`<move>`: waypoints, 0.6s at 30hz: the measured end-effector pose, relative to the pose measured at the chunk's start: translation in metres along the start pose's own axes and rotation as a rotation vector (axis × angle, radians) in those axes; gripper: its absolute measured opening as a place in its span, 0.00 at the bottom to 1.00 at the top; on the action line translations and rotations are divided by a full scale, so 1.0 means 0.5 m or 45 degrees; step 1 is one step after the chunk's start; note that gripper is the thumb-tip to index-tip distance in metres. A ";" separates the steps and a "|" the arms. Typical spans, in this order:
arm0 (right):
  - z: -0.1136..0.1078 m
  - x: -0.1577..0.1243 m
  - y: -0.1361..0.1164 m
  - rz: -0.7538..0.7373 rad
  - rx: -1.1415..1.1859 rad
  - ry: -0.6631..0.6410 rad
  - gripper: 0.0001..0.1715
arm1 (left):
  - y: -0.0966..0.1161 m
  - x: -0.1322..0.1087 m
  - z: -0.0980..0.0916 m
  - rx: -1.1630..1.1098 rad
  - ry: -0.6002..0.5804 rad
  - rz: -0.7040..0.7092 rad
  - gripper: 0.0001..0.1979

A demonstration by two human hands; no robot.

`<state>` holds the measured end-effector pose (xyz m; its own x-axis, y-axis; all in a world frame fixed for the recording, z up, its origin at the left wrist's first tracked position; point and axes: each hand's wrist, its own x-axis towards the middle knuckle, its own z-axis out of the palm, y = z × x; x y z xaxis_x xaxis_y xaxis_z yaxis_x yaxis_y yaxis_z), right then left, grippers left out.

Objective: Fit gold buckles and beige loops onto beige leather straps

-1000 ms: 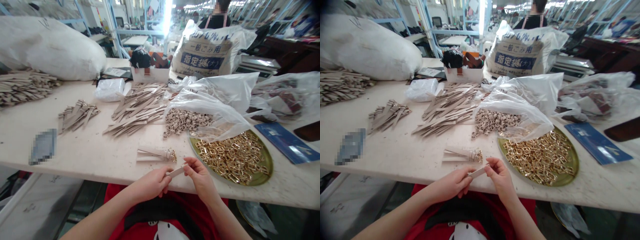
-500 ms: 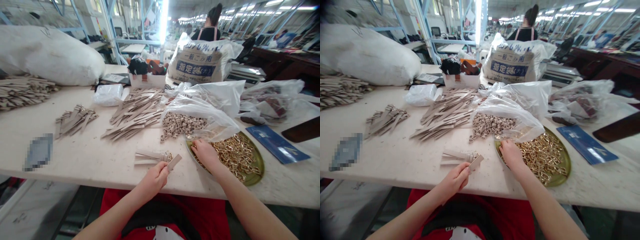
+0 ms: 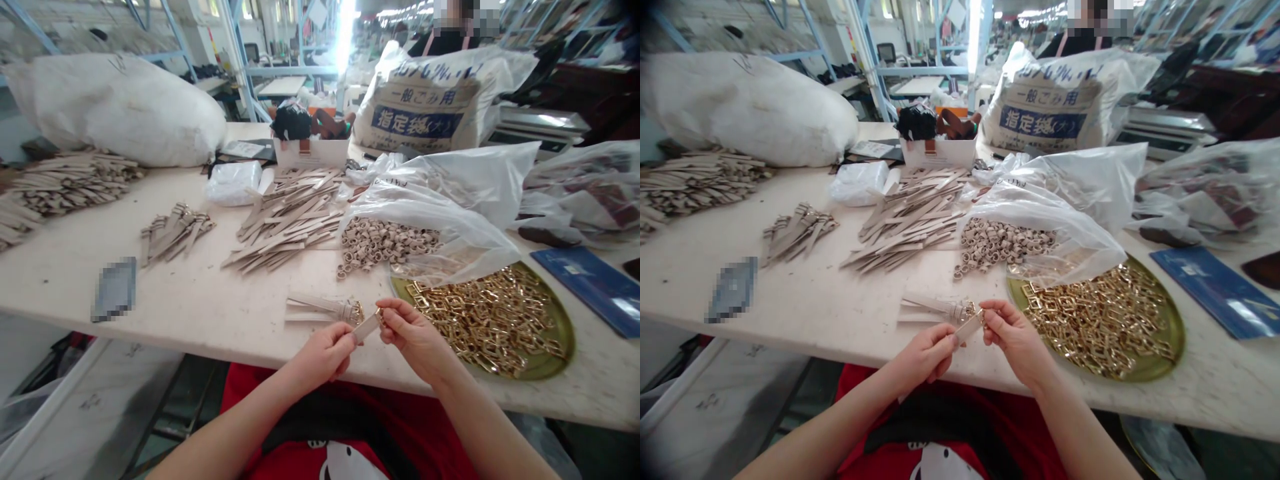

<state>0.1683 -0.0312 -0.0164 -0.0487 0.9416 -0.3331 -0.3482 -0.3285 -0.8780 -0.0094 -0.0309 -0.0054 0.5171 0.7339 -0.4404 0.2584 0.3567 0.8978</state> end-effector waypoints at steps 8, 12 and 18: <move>0.048 -0.022 0.047 -0.029 -0.186 0.000 0.19 | 0.012 -0.014 0.003 0.246 0.134 0.256 0.09; 0.065 -0.038 0.062 -0.153 -0.312 0.073 0.20 | -0.004 -0.008 0.018 -0.019 0.079 0.138 0.08; 0.061 -0.051 0.078 -0.184 -0.398 0.046 0.14 | -0.020 -0.004 0.018 -0.222 0.058 0.038 0.11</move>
<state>0.1272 -0.0657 -0.0315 0.0153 0.9787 -0.2048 -0.0449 -0.2040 -0.9779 -0.0057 -0.0409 -0.0134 0.4837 0.7700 -0.4161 0.0955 0.4262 0.8996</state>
